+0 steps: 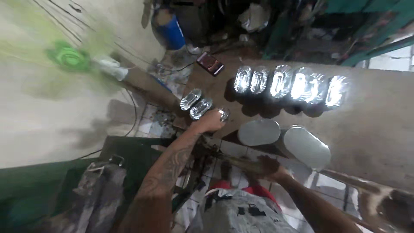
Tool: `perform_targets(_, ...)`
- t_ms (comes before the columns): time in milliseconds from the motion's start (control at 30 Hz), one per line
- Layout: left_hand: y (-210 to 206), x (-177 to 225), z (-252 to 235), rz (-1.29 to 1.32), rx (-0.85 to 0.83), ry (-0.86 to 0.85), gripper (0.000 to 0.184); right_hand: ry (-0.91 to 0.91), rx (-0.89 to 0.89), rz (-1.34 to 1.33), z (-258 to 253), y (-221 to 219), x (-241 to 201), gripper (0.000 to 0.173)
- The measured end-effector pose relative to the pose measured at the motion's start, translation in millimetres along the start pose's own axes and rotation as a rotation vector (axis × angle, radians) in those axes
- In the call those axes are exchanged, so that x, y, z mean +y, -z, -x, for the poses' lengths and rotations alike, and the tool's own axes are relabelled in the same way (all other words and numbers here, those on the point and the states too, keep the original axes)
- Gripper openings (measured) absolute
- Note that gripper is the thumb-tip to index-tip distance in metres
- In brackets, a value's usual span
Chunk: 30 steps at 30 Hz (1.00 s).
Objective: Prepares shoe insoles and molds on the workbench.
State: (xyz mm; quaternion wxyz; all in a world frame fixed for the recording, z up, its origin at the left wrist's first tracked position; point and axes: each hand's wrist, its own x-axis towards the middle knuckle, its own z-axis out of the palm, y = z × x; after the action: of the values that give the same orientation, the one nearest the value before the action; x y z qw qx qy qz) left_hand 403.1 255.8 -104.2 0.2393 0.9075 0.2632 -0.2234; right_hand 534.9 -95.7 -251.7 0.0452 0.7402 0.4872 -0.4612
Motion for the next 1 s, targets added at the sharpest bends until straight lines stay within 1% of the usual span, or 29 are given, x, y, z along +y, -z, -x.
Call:
perform_targets(67, -9.7, -6.7, -15.8, -0.016, -0.020, 0.000, 0.060, -0.021, -0.024, -0.027, -2.0, 0.1, 2.7, 0.104)
perform_targets(100, -14.0, -9.9, -20.8, -0.025, -0.002, -0.007, 0.065, -0.022, -0.024, -0.039, -5.8, -1.9, 6.4, 0.106)
perform_targets(133, -19.3, -13.8, -25.1, -0.026, 0.027, -0.032, 0.063, -0.021, -0.019, -0.048, -8.2, -3.6, 8.9, 0.109)
perform_targets(167, -23.2, -16.7, -27.7, -0.004, 0.053, -0.070, 0.056, -0.017, -0.015, -0.052, -8.6, -5.5, 9.6, 0.112)
perform_targets(233, -21.8, -14.5, -27.0, 0.088, 0.046, -0.143, 0.043, -0.022, -0.004, -0.042, -7.3, -9.2, 10.2, 0.115)
perform_targets(267, -17.6, -13.0, -25.2, 0.126, 0.031, -0.172, 0.039, -0.026, -0.004, -0.024, -6.8, -7.6, 7.9, 0.115)
perform_targets(300, -14.9, -15.3, -21.9, 0.139, 0.017, -0.193, 0.037, -0.030, -0.010, -0.022, -3.5, -5.0, 0.5, 0.111)
perform_targets(333, -13.1, -19.8, -17.2, 0.140, -0.005, -0.207, 0.037, -0.034, -0.002, -0.044, 1.2, -3.5, -8.1, 0.103)
perform_targets(367, -10.8, -25.7, -13.5, 0.134, -0.022, -0.217, 0.039, -0.050, -0.017, -0.116, 10.2, 3.3, -17.7, 0.089)
perform_targets(400, -8.3, -32.9, -11.2, 0.127, -0.029, -0.225, 0.040, -0.056, -0.011, -0.240, 27.0, 18.5, -30.8, 0.070)
perform_targets(433, -5.8, -41.3, -10.1, 0.122, -0.029, -0.225, 0.042, -0.044, 0.040, -0.383, 50.3, 39.5, -46.6, 0.057)
perform_targets(467, -3.2, -49.2, -10.5, 0.110, -0.024, -0.223, 0.045, 0.008, 0.155, -0.513, 76.2, 59.5, -61.0, 0.049)
perform_targets(500, -3.7, -55.2, -12.7, 0.084, -0.020, -0.223, 0.047, 0.069, 0.322, -0.567, 101.6, 76.0, -71.8, 0.044)
perform_targets(533, -6.0, -55.4, -14.1, 0.043, -0.022, -0.215, 0.047, 0.106, 0.521, -0.525, 122.3, 89.5, -77.4, 0.043)
perform_targets(567, -7.2, -49.7, -14.5, -0.011, -0.052, -0.169, 0.050, 0.117, 0.725, -0.407, 133.8, 100.6, -75.0, 0.043)
perform_targets(600, -6.2, -42.4, -14.6, -0.064, -0.079, -0.116, 0.054, 0.121, 0.872, -0.246, 136.6, 113.4, -64.8, 0.046)
perform_targets(633, -2.6, -34.6, -13.1, -0.105, -0.096, -0.072, 0.055, 0.128, 0.946, -0.073, 132.2, 126.6, -49.5, 0.053)
perform_targets(667, 2.8, -25.8, -8.8, -0.140, -0.094, -0.043, 0.054, 0.132, 0.942, 0.068, 123.1, 136.3, -33.0, 0.061)
perform_targets(700, 11.7, -11.9, 0.0, -0.166, -0.088, -0.007, 0.053, 0.124, 0.856, 0.138, 113.4, 141.4, -19.7, 0.065)
perform_targets(733, 23.0, 6.3, 12.5, -0.163, -0.059, 0.026, 0.054, 0.138, 0.786, 0.144, 104.5, 141.2, -10.1, 0.059)
perform_targets(800, 41.5, 53.7, 40.1, -0.038, 0.076, 0.046, 0.056, 0.212, 0.776, 0.085, 98.5, 139.0, 2.2, 0.042)
perform_targets(833, 42.2, 82.4, 47.7, 0.047, 0.124, 0.023, 0.056, 0.236, 0.769, 0.015, 102.4, 142.6, 4.8, 0.043)
perform_targets(867, 34.6, 111.6, 49.3, 0.104, 0.130, -0.013, 0.056, 0.277, 0.756, -0.067, 106.6, 146.9, 6.3, 0.044)
perform_targets(933, 7.1, 162.7, 40.9, 0.080, 0.022, -0.103, 0.055, 0.342, 0.696, -0.209, 112.3, 151.1, 8.6, 0.045)
perform_targets(967, -4.5, 177.6, 30.0, 0.054, -0.070, -0.147, 0.056, 0.371, 0.677, -0.250, 113.0, 155.1, 10.5, 0.045)
perform_targets(1000, -13.6, 181.7, 17.6, 0.043, -0.140, -0.191, 0.054, 0.400, 0.671, -0.272, 112.6, 156.7, 13.2, 0.046)
